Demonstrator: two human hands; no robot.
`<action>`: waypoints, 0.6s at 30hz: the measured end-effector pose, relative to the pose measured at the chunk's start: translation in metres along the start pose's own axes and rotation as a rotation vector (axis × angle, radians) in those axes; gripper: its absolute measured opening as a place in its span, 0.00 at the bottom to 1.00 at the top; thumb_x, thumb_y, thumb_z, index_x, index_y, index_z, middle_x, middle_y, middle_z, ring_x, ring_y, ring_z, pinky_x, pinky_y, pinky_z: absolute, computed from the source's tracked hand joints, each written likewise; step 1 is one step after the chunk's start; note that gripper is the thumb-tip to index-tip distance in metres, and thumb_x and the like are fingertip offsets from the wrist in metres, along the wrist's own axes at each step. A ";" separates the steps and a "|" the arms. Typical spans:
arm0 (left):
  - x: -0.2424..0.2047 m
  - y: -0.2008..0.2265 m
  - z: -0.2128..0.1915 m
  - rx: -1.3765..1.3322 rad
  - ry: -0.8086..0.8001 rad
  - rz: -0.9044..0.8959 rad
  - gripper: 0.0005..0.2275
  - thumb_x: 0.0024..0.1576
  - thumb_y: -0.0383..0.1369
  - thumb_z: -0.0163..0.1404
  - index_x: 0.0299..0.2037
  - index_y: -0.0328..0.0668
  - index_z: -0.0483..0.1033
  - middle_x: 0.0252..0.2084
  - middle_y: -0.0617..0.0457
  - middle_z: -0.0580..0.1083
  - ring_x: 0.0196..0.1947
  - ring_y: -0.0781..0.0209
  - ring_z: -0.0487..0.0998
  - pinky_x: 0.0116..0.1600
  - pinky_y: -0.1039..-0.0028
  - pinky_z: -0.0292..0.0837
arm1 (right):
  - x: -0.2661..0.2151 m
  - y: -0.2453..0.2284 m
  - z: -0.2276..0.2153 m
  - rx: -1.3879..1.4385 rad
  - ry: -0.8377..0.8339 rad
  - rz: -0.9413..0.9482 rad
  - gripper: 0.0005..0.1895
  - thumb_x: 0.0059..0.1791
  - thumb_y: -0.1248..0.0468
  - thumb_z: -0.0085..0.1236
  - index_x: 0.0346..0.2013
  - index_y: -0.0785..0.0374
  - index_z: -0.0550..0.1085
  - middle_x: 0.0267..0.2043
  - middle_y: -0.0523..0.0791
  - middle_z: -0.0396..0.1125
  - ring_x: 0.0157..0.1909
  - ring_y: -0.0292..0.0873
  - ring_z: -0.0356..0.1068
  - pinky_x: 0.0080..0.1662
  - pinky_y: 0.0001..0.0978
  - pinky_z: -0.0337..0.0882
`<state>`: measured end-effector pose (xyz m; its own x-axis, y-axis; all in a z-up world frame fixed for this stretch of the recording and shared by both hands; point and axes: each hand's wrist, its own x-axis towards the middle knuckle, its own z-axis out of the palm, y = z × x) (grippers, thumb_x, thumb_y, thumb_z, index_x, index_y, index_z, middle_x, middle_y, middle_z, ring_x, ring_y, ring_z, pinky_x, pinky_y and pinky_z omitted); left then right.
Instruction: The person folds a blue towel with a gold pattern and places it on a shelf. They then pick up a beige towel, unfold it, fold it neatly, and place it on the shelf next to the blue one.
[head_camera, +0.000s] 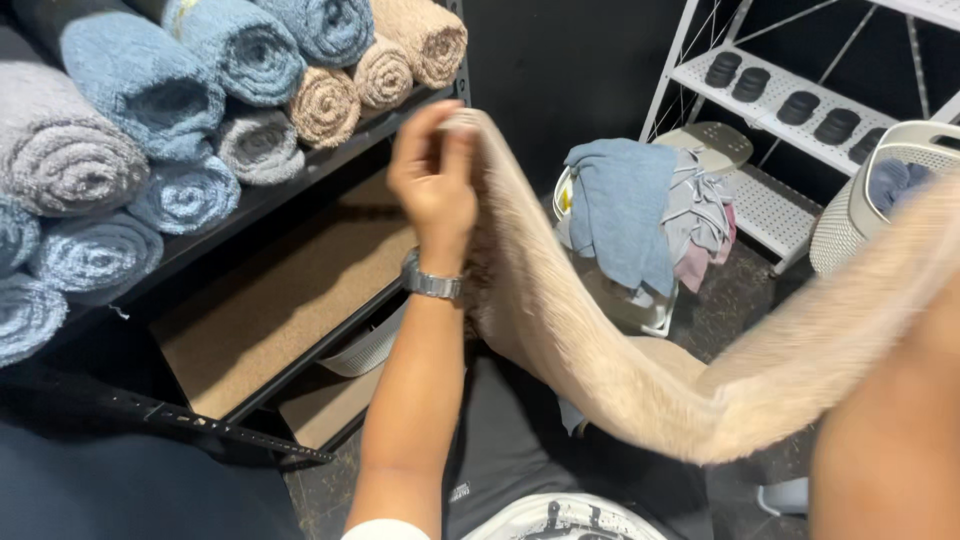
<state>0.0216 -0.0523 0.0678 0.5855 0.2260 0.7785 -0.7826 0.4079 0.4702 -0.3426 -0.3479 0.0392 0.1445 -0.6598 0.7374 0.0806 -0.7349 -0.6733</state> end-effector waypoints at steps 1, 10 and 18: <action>-0.011 0.005 0.004 -0.141 -0.196 -0.195 0.08 0.60 0.26 0.61 0.48 0.43 0.81 0.47 0.52 0.80 0.49 0.63 0.79 0.60 0.74 0.72 | -0.018 -0.030 0.027 -0.027 0.011 -0.010 0.17 0.61 0.80 0.52 0.61 0.62 0.69 0.61 0.48 0.66 0.62 0.44 0.70 0.65 0.33 0.69; -0.050 0.030 0.033 -0.556 -0.774 -0.584 0.11 0.53 0.22 0.65 0.46 0.38 0.84 0.46 0.48 0.82 0.45 0.64 0.83 0.55 0.79 0.83 | -0.037 -0.189 0.134 -0.016 -0.549 0.164 0.16 0.55 0.78 0.53 0.50 0.60 0.59 0.45 0.46 0.60 0.46 0.41 0.66 0.49 0.29 0.71; -0.034 0.036 0.033 -0.553 -0.817 -0.436 0.12 0.52 0.24 0.66 0.45 0.44 0.84 0.43 0.51 0.80 0.47 0.64 0.79 0.57 0.78 0.76 | -0.032 -0.202 0.149 -0.118 -0.735 0.034 0.10 0.54 0.73 0.48 0.45 0.60 0.59 0.41 0.44 0.71 0.38 0.39 0.67 0.42 0.33 0.66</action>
<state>-0.0337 -0.0740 0.0721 0.3119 -0.6107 0.7278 -0.2170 0.7000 0.6804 -0.2166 -0.1555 0.1439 0.7707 -0.4377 0.4631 -0.0360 -0.7555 -0.6541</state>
